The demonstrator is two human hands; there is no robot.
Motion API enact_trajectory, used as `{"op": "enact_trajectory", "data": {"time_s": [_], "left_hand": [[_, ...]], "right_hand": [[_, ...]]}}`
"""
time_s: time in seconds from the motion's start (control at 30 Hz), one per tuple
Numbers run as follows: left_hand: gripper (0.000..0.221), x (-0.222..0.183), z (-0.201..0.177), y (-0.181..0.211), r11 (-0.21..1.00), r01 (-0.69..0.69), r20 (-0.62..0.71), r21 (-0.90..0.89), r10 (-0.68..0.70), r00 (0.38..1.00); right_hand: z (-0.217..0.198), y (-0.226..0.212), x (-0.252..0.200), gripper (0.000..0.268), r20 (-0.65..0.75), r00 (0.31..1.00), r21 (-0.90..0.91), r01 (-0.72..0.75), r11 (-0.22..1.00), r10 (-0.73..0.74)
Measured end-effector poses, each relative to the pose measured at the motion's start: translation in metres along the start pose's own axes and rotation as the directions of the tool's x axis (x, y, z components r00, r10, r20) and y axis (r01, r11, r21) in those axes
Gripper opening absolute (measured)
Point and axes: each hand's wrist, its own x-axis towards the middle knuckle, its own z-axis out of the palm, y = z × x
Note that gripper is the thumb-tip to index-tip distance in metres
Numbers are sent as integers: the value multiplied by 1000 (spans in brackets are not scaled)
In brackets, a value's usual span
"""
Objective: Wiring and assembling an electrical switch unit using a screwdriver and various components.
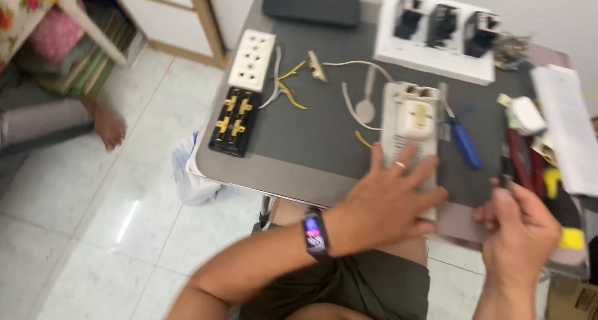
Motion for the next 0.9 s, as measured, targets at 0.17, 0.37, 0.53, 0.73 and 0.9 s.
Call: {"op": "enact_trajectory", "data": {"time_s": [0.17,0.37,0.53,0.73,0.9], "left_hand": [[34,-6,-12,2,987,51,-94,-150,-66,993],[41,-23,-17,1,974,8,-155,-228,-44,987],[21,-51,-57,-14,991,22,-428,-132,-77,900],[58,-91,-104,-73,758,515,-376,401,-377,847],[76,-93,-121,-85,646,626,-260,436,-576,775]], "right_hand": [[2,-3,8,18,-27,999,-2,-45,999,45],[13,-13,23,15,56,997,-290,-33,957,51],[-1,7,13,18,41,998,-144,43,989,-37],[4,-27,9,18,105,989,-177,123,977,-106],[-3,-7,6,19,83,991,-84,113,990,-106]]}}
